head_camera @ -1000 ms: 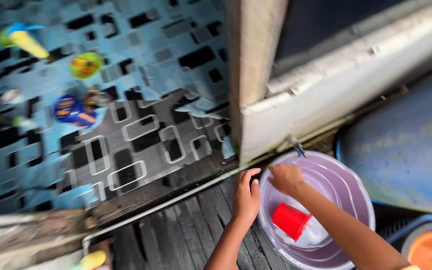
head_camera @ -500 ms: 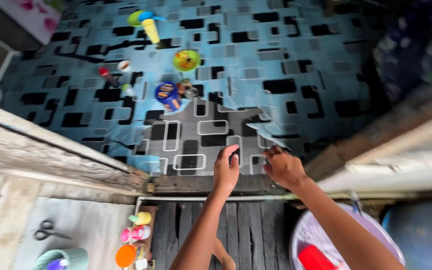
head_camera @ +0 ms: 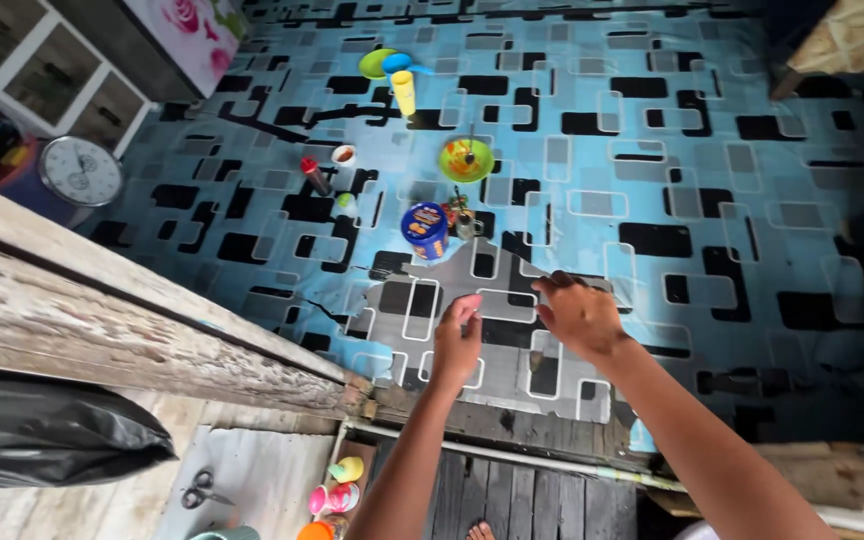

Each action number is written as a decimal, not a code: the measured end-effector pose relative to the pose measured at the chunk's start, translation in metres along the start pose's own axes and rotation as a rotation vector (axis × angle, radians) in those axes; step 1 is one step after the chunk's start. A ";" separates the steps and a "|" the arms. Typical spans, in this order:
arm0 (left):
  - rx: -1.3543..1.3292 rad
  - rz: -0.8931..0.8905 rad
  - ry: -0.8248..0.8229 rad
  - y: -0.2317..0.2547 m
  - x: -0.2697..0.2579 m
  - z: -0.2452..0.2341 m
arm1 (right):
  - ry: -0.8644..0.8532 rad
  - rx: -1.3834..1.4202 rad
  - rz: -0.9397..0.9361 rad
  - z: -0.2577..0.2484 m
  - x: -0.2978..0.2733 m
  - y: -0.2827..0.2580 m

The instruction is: The person disposes of a plastic bag in a trash bin, then clears a green plate, a glass, a blue container, and small packets from a patterned floor. They place the items into a refrigerator and close the door.

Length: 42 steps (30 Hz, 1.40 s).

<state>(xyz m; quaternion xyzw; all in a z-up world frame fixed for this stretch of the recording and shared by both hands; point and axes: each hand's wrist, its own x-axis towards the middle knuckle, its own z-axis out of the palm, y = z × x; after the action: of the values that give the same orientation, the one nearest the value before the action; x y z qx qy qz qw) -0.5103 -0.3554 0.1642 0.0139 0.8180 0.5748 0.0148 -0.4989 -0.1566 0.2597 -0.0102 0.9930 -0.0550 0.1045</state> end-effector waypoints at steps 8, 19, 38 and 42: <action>-0.049 -0.032 -0.040 0.020 0.077 0.019 | -0.001 -0.037 -0.043 -0.033 0.068 0.014; -0.078 0.011 0.091 0.084 0.257 0.115 | 0.287 -0.023 -0.154 -0.100 0.257 0.150; -0.200 -0.006 0.277 0.187 0.475 0.186 | 0.129 0.045 -0.234 -0.259 0.458 0.274; -0.170 0.016 0.323 0.195 0.526 0.188 | 0.170 0.054 -0.315 -0.266 0.517 0.268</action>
<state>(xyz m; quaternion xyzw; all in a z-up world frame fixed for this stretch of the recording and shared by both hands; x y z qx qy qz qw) -1.0273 -0.0916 0.2801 -0.0732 0.7581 0.6368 -0.1203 -1.0625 0.1222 0.3812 -0.1582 0.9825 -0.0981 0.0106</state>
